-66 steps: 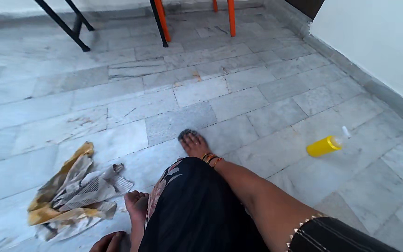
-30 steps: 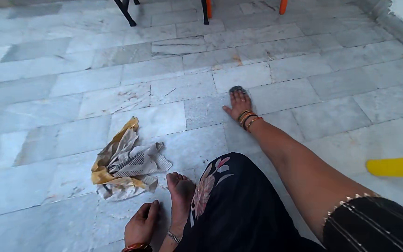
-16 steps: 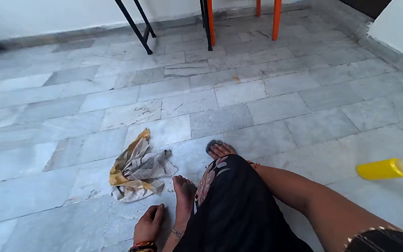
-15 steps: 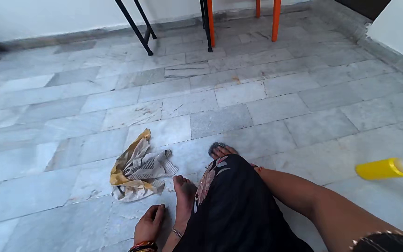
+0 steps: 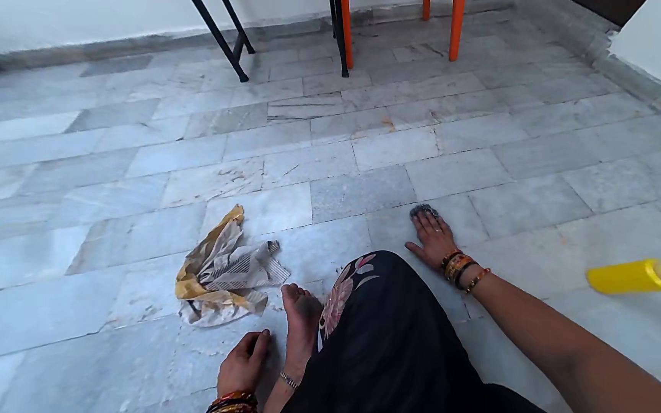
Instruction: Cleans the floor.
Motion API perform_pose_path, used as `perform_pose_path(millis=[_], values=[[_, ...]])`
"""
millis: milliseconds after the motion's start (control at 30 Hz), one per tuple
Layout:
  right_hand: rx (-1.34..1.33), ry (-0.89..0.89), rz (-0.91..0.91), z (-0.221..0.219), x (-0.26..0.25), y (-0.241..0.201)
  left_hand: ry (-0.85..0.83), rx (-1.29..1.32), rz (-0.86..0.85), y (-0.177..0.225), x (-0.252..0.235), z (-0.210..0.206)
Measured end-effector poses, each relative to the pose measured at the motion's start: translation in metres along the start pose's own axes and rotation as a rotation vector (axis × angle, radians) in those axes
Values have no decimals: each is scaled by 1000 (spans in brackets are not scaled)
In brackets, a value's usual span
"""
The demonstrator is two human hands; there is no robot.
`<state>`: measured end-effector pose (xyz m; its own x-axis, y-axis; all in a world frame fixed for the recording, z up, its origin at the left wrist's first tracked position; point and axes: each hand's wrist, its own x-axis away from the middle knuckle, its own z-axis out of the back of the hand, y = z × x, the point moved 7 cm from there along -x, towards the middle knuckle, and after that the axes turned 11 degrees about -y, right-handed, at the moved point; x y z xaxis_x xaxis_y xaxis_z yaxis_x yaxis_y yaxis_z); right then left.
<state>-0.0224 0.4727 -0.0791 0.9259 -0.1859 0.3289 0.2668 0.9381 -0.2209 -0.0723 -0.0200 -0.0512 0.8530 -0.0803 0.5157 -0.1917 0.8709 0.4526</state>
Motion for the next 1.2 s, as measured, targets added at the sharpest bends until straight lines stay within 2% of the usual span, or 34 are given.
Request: perform_pose_path(millis=[200,300,367,500,700,867,967,1067,1133,1200], values=[[-68,-43,72,14,-83,-84,21,5,4,0,0,0],[-67,-123,187,15,-103,-140,20,2,-8,2,2,1],[-56,-179,261,12,-107,-160,12,-3,-12,6,5,1],[-20,-181,271,11,-102,-146,26,11,-30,4,4,0],[-47,-92,67,16,-85,-89,-2,64,-43,1,11,-3],[-40,-49,-109,19,-53,-25,-34,94,-32,-3,7,-5],[-45,-40,-191,16,-32,-4,-54,91,-21,-1,5,-4],[-54,-22,-140,7,-15,-15,-74,97,-21,-1,2,-6],[-85,14,24,0,-4,-45,-73,90,-24,2,0,-7],[-17,154,241,-21,-5,-73,-69,70,-21,3,-1,-7]])
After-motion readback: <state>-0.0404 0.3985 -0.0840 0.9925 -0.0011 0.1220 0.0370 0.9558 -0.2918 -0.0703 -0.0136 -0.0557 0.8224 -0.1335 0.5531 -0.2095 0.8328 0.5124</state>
